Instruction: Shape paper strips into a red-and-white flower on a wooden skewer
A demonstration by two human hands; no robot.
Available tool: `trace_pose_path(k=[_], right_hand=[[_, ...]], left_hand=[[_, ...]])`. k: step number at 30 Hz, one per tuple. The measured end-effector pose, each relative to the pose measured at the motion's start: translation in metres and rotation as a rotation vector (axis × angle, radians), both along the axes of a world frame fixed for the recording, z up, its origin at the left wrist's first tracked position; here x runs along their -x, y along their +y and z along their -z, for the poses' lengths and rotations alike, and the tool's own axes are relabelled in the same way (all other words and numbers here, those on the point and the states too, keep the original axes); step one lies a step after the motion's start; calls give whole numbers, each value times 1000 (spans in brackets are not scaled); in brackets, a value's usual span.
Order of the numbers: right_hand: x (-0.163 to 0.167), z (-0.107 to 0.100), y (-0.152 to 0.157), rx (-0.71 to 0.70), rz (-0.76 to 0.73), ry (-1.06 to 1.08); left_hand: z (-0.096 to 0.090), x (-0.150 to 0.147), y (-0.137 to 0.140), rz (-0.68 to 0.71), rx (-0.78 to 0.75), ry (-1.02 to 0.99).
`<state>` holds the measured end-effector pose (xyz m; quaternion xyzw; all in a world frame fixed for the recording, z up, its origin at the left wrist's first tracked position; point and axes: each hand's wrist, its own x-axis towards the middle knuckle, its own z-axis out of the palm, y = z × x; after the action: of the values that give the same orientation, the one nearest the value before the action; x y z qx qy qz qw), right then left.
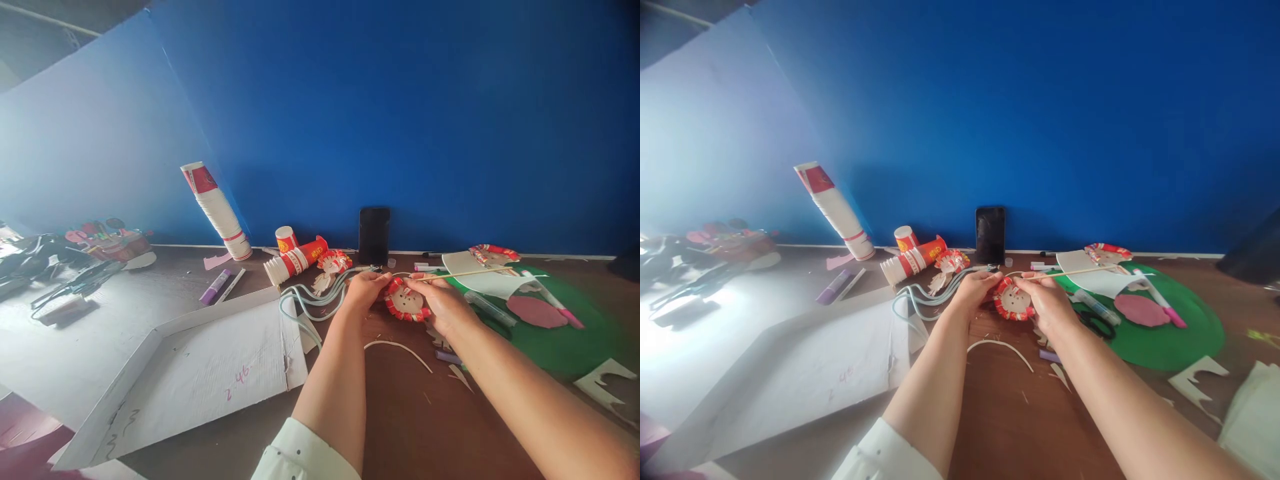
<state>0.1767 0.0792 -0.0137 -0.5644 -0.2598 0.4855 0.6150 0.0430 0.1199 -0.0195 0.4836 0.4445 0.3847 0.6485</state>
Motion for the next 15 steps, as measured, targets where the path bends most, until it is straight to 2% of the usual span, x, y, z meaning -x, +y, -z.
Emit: trace_pose_path(k=[3, 8, 12, 15], right_hand=[[1, -1, 0, -39, 11, 19], [-4, 6, 3, -100, -35, 26], [-4, 7, 2, -80, -80, 46], [-5, 6, 2, -98, -98, -24]], left_hand=[[-2, 1, -1, 38, 16, -81], [0, 1, 1, 184, -84, -80], [8, -4, 5, 156, -172, 50], [12, -5, 6, 109, -254, 186]])
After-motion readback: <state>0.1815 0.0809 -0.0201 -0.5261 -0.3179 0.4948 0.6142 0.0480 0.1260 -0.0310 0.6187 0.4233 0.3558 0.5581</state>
